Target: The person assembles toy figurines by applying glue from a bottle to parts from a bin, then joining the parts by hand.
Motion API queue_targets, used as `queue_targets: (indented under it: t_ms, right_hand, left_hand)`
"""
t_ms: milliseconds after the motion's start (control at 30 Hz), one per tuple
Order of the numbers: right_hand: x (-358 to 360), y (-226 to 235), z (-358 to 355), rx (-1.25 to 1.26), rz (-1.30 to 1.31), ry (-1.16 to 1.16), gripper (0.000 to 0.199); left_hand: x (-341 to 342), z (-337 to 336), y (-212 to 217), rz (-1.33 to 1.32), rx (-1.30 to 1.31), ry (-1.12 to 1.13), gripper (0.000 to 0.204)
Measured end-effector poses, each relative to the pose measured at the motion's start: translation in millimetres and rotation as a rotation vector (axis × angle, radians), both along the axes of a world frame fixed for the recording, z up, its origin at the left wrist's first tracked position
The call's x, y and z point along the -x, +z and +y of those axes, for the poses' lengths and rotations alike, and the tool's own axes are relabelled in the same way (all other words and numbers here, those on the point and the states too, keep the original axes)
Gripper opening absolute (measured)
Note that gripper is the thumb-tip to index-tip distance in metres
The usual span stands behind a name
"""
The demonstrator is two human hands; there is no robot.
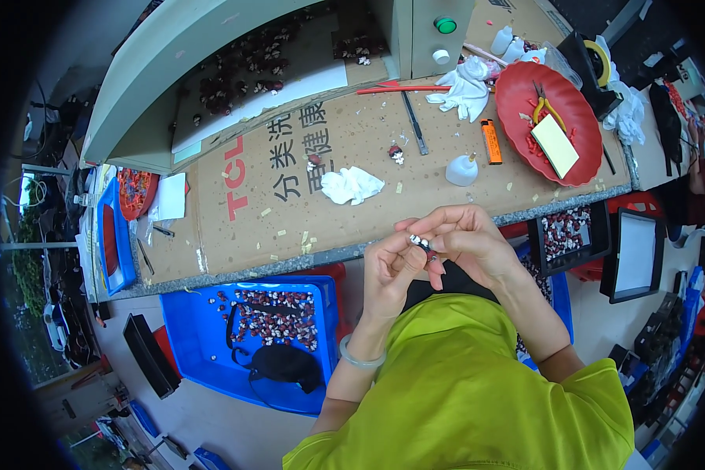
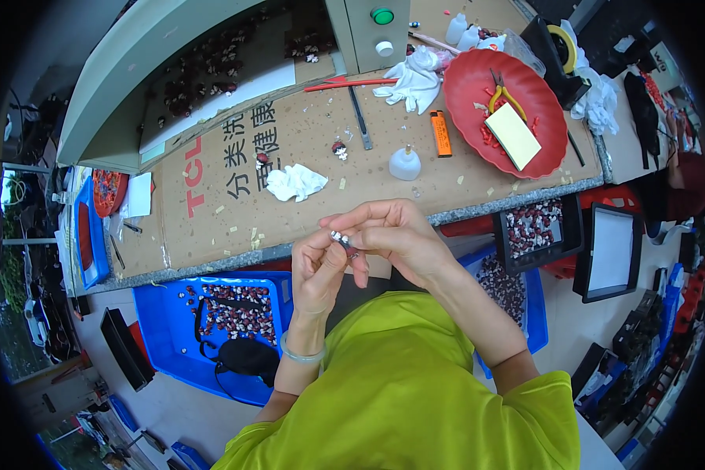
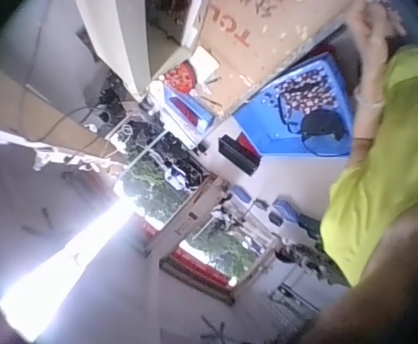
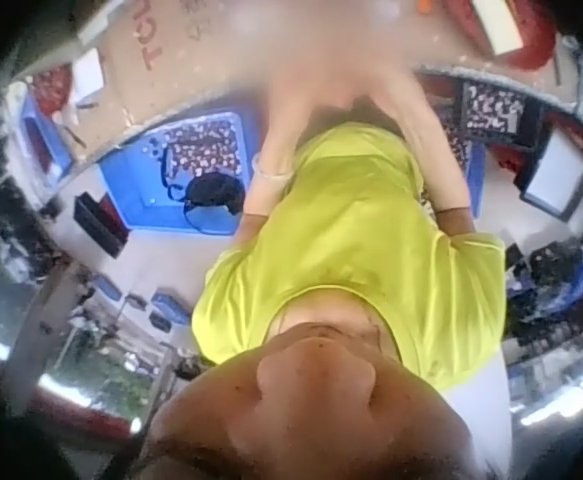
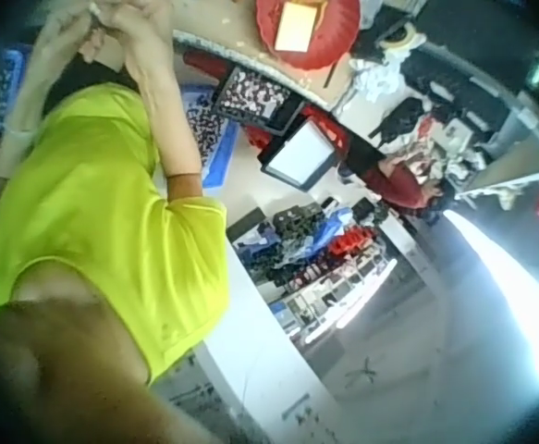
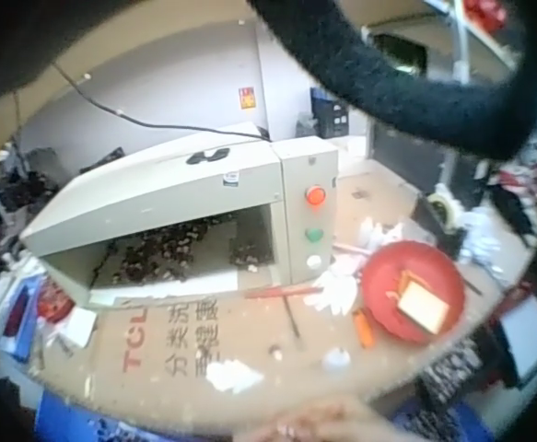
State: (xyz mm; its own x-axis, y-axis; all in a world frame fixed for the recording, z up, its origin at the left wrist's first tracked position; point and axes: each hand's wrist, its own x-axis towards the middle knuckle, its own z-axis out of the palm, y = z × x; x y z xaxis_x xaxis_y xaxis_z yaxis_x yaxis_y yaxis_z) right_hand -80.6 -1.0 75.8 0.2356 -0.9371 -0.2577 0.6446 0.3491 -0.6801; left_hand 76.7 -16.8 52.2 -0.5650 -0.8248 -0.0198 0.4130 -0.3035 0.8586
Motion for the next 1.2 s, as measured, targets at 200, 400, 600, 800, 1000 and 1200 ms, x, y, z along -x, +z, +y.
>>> queue_targets:
  t_ms: [200, 400, 600, 800, 1000, 1200]
  right_hand:
    - [-5.3, 9.5, 2.3, 0.004, 0.064, -0.017, 0.020]
    - [-6.3, 11.8, 2.4, -0.018, 0.127, -0.021, 0.023]
    - [-11.5, 17.6, -1.3, -0.067, 0.167, -0.034, 0.020]
    - [-14.8, 13.7, -4.1, -0.060, 0.193, -0.038, 0.020]
    - [-15.3, 6.9, -4.7, -0.065, 0.182, -0.027, 0.020]
    - [-14.6, 10.3, -3.4, -0.051, 0.177, 0.003, 0.019]
  left_hand:
    - [-0.2, 2.1, 6.1, 0.018, -0.020, 0.031, 0.028]
    - [-0.6, 2.6, 8.1, 0.010, -0.016, 0.039, 0.027]
    - [-1.3, 1.3, 5.1, 0.081, -0.130, 0.008, 0.030]
    - [-1.4, 1.8, -0.5, 0.139, -0.246, 0.021, 0.034]
    - [-2.5, 2.9, -0.7, 0.132, -0.255, 0.035, 0.033]
    - [-4.9, 4.5, 2.1, 0.085, -0.197, 0.040, 0.032]
